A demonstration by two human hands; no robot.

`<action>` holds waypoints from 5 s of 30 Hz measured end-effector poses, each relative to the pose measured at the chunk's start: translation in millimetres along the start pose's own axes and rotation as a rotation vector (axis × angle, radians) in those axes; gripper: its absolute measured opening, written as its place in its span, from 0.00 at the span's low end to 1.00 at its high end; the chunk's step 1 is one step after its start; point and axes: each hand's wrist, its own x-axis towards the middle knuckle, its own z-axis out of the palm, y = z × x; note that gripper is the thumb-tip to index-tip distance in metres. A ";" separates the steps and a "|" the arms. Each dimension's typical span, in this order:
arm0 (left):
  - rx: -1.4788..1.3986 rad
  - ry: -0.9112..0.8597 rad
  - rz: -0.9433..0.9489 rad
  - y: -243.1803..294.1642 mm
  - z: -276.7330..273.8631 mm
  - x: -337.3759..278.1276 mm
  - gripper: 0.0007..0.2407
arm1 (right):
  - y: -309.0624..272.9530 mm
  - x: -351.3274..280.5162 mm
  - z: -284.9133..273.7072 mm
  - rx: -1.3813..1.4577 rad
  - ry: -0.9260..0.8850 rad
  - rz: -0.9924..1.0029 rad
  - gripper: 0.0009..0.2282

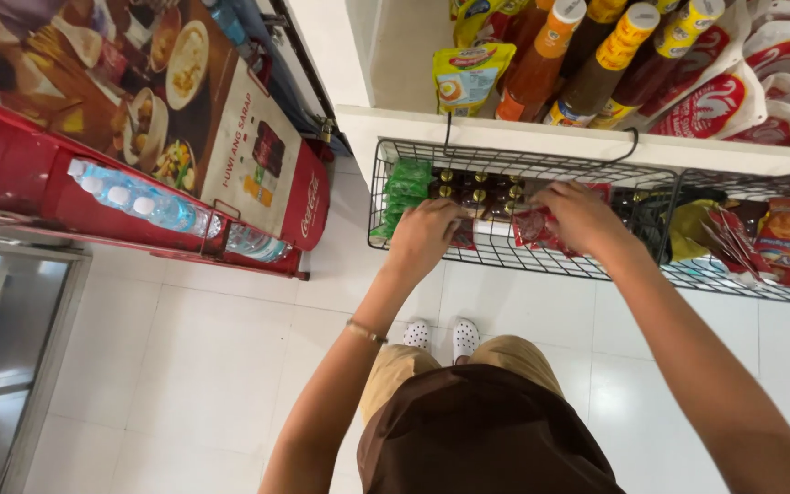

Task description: Organizing seasoning packets and condiment items into metal wire baskets on a grocery store shelf.

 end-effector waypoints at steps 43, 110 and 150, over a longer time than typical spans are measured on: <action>-0.254 0.444 -0.117 27.1 -51.3 3.6 0.04 | -97.7 39.4 -11.3 0.269 0.357 -0.177 0.09; 0.223 0.244 0.057 -12.4 -15.3 3.3 0.15 | -100.3 54.8 5.4 0.426 -0.054 -0.293 0.16; -0.656 0.596 -0.170 11.9 -21.3 -4.1 0.16 | -50.6 29.7 -10.3 0.160 0.353 -0.119 0.10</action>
